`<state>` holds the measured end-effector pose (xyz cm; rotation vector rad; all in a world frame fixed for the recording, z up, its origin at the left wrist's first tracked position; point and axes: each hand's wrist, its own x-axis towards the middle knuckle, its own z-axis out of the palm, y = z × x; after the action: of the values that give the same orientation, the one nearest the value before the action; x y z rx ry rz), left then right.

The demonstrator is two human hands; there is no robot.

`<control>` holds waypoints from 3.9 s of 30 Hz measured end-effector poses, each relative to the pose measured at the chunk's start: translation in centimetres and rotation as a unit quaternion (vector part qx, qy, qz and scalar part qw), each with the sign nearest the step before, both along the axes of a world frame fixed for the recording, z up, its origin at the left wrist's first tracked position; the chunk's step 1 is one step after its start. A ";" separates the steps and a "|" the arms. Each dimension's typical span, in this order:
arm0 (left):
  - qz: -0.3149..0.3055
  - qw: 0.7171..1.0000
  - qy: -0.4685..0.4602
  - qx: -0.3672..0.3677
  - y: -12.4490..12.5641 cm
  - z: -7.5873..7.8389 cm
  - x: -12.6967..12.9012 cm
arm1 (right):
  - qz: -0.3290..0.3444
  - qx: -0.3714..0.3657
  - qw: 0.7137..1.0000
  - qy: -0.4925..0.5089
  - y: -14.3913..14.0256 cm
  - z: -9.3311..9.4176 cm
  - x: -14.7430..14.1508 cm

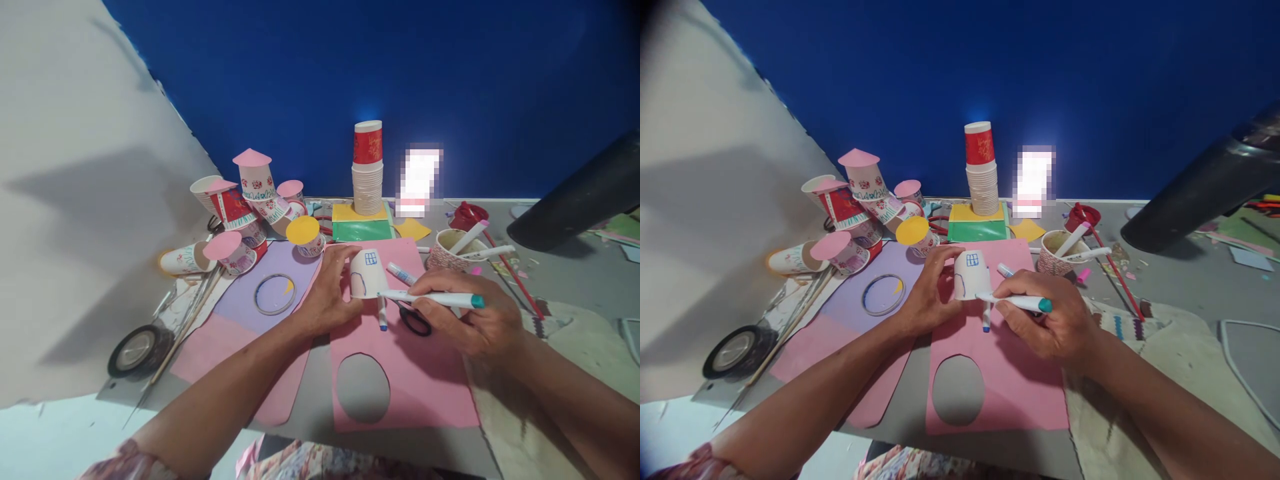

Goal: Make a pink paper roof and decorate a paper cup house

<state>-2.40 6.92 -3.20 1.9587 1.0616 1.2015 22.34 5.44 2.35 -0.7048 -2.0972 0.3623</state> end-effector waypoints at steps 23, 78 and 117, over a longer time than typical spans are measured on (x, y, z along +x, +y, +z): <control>-0.021 0.998 0.054 0.026 -0.2 0.2 0.0 | 0.035 0.011 0.999 -0.006 0.3 -0.1 -0.5; -0.067 0.966 -0.164 -0.188 -0.1 0.6 0.2 | -0.105 -0.043 0.989 0.098 1.0 0.7 0.8; -0.039 0.999 0.027 -0.008 -0.4 0.5 -0.1 | -0.007 -0.049 0.998 0.043 0.0 0.4 0.3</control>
<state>-2.51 6.52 -2.74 2.0118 1.0100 1.1012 22.61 5.42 2.76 -0.7475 -2.0041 0.4821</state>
